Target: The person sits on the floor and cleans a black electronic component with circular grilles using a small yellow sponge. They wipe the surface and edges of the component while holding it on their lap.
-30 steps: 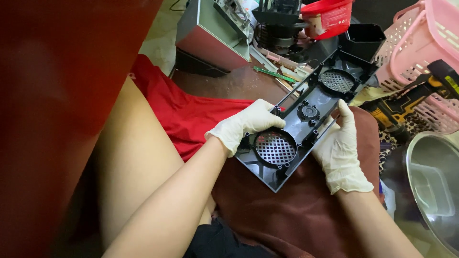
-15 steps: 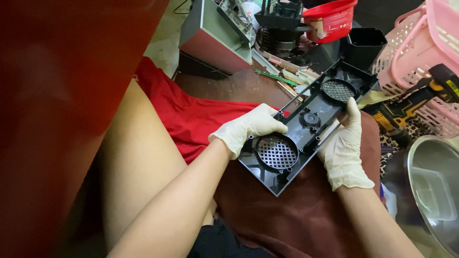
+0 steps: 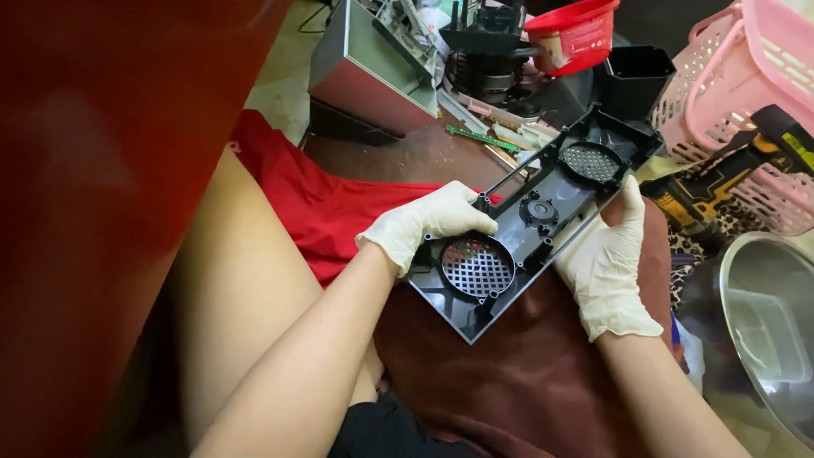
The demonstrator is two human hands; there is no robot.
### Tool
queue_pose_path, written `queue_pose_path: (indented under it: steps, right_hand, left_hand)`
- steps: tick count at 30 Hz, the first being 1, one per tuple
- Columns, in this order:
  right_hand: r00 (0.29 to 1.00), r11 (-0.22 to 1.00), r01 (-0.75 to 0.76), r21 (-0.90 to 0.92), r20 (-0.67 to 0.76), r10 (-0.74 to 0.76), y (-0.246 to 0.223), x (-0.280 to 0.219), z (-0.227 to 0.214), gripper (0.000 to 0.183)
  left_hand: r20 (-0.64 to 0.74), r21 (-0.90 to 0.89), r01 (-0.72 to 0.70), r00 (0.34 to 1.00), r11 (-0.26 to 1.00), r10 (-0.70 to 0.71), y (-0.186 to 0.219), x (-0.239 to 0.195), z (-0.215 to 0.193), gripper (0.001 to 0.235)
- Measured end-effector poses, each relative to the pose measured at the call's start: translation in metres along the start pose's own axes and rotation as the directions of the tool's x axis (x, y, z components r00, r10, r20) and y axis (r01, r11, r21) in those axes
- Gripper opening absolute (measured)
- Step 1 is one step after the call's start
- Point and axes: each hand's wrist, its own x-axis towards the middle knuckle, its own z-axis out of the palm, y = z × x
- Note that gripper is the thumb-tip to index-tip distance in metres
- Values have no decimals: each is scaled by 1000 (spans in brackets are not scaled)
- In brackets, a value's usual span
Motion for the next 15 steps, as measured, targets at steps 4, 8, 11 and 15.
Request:
queue_pose_path:
  steps: [4,8,11,15]
  right_hand:
    - [1000,999,-17,-49,9,17,-1,10,-9,50]
    - [998,994,-45,-102,-39,41,1,3,-9,54]
    - [999,995,-44,-90,-26,42,8,-16,12,53]
    - [999,999,-39,-23,4,39,8,-15,12,53]
  left_hand:
    - [-14,-19,23,1000,1000,-23,2,-2,-1,20]
    - [-14,-42,7,1000,999,-7,-11,17,6,18]
    - [-14,-41,0,1000,999,-1,-12,16,3,17]
    - [-7,-30,10,1000,1000,-10,4,-3,-8,20]
